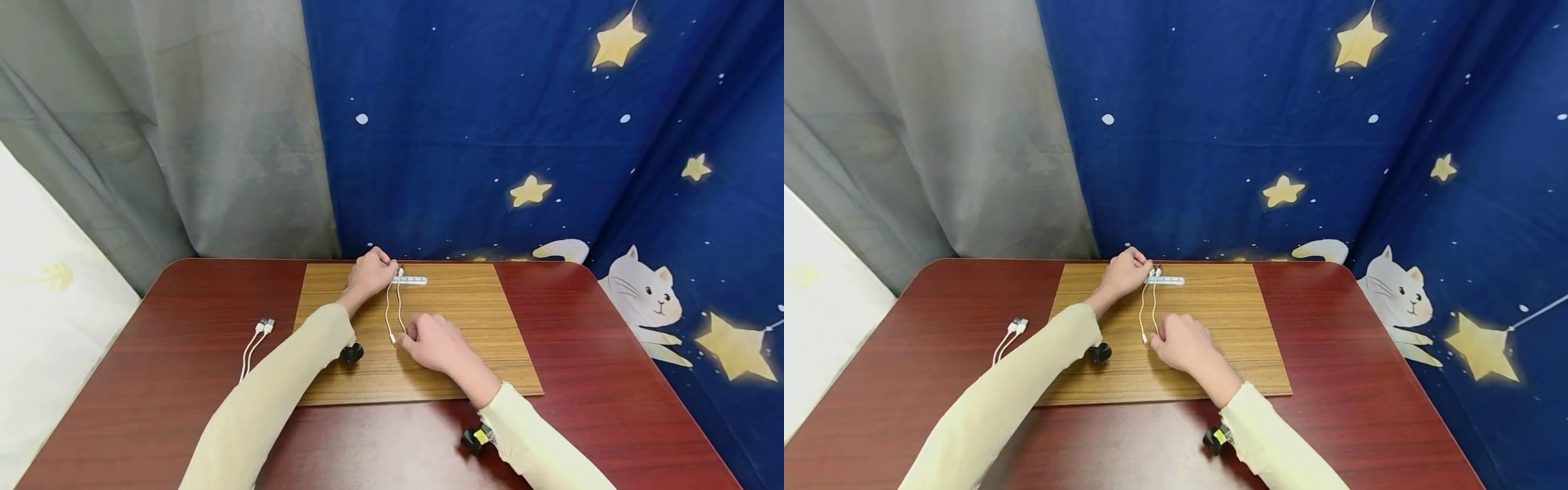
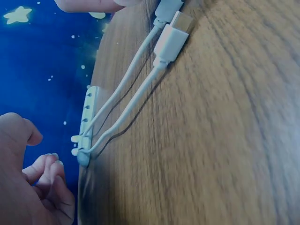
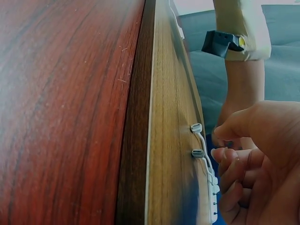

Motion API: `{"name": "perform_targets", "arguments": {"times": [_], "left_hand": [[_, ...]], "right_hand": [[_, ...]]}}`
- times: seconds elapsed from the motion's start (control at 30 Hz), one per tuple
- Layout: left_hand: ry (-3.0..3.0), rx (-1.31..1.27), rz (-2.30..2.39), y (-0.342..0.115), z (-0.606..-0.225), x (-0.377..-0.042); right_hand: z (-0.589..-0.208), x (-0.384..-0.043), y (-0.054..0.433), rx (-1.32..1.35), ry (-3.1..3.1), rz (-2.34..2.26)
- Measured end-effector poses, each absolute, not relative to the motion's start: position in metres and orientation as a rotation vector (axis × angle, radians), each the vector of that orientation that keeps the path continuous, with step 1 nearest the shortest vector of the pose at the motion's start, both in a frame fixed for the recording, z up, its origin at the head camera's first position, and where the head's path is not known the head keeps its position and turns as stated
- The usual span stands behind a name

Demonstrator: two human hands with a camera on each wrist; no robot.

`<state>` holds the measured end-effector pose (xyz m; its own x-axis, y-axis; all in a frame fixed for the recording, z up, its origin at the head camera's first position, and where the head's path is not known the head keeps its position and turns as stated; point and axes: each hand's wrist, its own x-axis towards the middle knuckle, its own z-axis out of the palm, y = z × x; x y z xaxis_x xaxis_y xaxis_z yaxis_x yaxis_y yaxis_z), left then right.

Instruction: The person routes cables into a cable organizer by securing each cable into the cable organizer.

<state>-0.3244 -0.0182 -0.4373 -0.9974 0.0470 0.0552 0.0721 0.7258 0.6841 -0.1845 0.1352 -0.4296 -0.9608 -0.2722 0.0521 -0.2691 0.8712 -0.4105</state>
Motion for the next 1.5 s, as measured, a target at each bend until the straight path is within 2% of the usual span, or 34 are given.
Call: {"name": "perform_targets", "arguments": {"times": [0.57,1.5], "left_hand": [[-2.899,-0.252,-1.187,-0.048,-0.428,-0.305],[-2.873,-0.192,-1.249,-0.11,-0.42,-0.278]], "right_hand": [[-0.423,-0.183,0.125,-0.538,2.997,-0.875],[-0.416,-0.173,0.094,-0.764,2.908,-0.977]]}}
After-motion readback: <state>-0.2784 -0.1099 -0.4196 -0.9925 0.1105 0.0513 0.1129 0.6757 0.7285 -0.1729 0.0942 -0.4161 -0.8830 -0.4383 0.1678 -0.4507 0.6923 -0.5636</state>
